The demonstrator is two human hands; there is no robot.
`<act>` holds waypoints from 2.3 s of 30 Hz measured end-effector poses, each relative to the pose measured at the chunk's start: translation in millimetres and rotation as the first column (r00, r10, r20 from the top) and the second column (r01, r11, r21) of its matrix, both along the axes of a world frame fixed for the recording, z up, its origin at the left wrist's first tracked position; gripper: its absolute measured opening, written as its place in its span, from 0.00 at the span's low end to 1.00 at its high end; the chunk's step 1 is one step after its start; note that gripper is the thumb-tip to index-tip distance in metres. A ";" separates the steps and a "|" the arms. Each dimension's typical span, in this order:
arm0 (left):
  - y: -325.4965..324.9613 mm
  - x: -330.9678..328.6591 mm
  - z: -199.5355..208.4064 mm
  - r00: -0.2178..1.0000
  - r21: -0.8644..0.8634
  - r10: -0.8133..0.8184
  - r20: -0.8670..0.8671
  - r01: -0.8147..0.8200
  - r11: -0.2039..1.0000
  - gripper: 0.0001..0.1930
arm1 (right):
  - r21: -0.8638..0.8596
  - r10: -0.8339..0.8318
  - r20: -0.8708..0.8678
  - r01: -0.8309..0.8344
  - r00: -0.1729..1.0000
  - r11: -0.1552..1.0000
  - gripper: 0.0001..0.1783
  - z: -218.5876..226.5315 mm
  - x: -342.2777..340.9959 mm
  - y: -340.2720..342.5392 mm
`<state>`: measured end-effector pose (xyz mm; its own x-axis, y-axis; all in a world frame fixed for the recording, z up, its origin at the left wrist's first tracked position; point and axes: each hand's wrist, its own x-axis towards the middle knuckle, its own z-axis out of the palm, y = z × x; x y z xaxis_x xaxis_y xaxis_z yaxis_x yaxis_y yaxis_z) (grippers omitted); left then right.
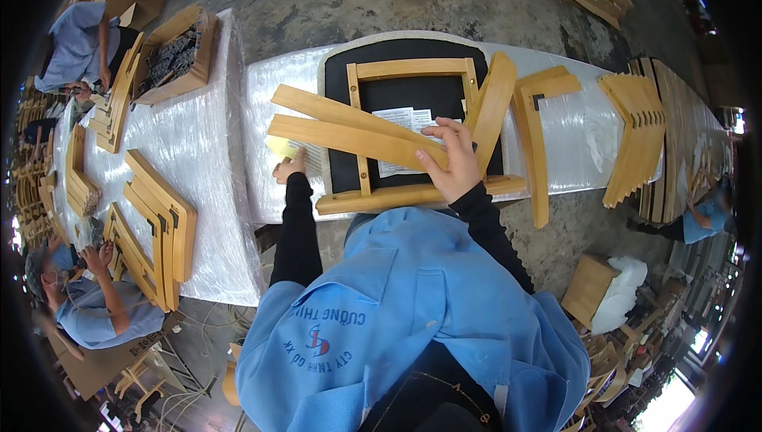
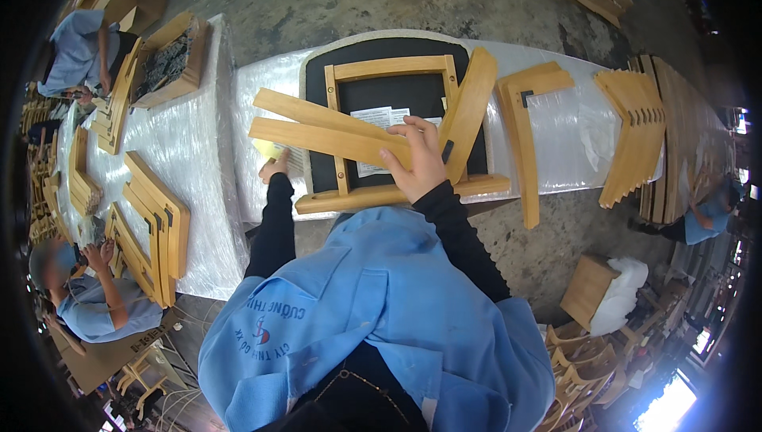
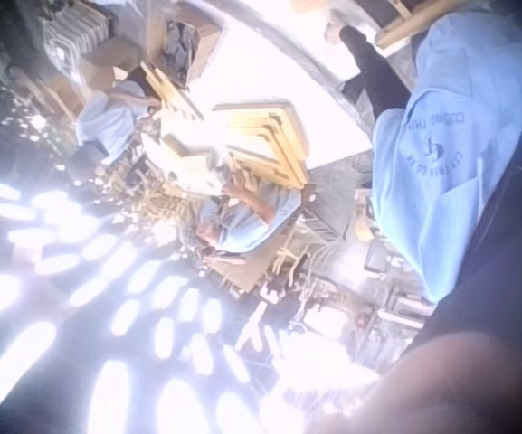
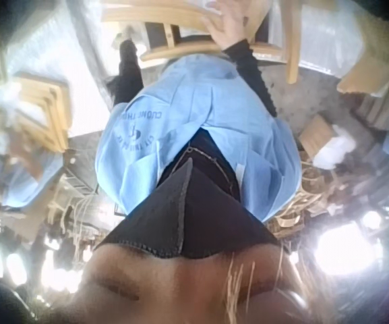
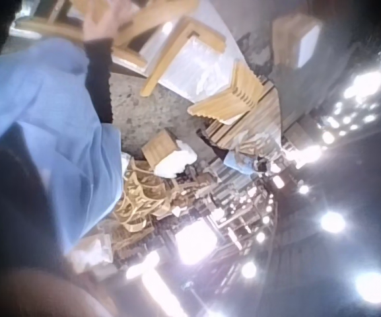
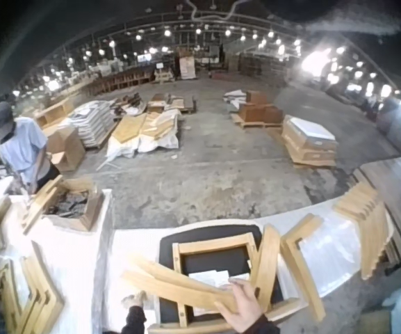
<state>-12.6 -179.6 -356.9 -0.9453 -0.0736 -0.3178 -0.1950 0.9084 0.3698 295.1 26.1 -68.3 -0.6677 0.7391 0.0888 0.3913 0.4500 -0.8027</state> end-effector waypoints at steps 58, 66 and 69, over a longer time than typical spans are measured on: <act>68.6 152.0 330.1 0.763 0.905 -0.632 -0.140 0.358 0.232 0.33 | 0.506 0.164 -0.186 -0.048 0.969 0.861 0.06 41.1 -28.9 -19.1; 69.1 147.3 356.6 0.632 0.706 -0.766 -0.117 0.595 0.383 0.42 | 0.524 0.196 -0.141 -0.095 0.970 0.846 0.06 46.3 -21.5 -13.2; 70.4 147.9 345.2 0.656 0.808 -0.748 -0.098 0.492 0.325 0.42 | 0.395 0.130 -0.190 -0.046 0.973 0.917 0.07 45.6 -16.6 -10.6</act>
<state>135.2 -109.2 -11.7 -0.4744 0.8672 -0.1512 0.1069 0.2272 0.9680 278.5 15.5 -22.7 -0.6634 0.5579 0.4986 0.1794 0.7655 -0.6179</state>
